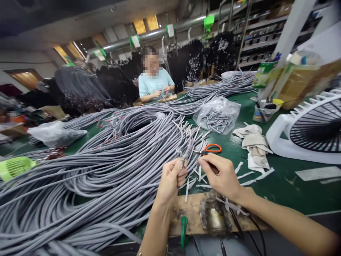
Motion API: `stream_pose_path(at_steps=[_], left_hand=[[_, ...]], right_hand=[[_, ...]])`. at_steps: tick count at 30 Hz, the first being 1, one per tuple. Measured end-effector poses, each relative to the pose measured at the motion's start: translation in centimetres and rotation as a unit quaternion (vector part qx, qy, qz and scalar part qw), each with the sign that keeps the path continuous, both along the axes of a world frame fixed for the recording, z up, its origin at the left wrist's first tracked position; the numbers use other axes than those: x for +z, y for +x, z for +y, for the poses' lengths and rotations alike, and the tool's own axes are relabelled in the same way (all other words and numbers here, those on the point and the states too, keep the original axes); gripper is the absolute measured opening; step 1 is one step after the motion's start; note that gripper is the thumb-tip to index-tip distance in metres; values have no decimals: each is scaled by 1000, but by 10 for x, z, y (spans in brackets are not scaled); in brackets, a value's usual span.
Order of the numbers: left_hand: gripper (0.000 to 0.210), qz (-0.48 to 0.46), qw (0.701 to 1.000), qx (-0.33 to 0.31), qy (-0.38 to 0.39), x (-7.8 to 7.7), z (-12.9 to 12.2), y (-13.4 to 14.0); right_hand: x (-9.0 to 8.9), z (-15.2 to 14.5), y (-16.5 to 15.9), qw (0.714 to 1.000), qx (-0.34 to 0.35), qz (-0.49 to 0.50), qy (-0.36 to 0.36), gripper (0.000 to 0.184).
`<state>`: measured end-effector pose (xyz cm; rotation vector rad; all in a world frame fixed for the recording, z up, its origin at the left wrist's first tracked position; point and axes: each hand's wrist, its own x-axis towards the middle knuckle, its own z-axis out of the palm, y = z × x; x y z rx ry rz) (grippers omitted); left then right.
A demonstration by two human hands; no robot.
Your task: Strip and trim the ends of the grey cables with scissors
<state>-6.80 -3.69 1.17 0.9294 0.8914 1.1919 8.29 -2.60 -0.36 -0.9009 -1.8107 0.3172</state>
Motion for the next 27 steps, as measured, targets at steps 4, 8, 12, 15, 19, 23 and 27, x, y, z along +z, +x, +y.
stream_pose_path(at_steps=[4,8,12,15,19,23,27], left_hand=[[34,4,1000,-14,-4,0,-2,3],[34,36,999,-21,8,-5,-2,6],[30,116,991,5,67,-10,-3,8],[26,170,980,35,93,-12,-4,11],[24,189,974,82,96,-10,-6,16],[22,185,970,120,99,-7,-9,18],[20,185,961,167,119,-7,-9,18]], right_hand=[[0,2,-2,1000,13,-12,6,18],[-1,0,-5,999,28,-11,15,16],[1,-1,-4,1000,24,5,3,17],[0,-2,-2,999,24,18,28,17],[-5,-4,1,985,28,-6,172,11],[-4,-5,3,980,36,-26,195,10],[0,-8,3,977,61,-38,200,12]])
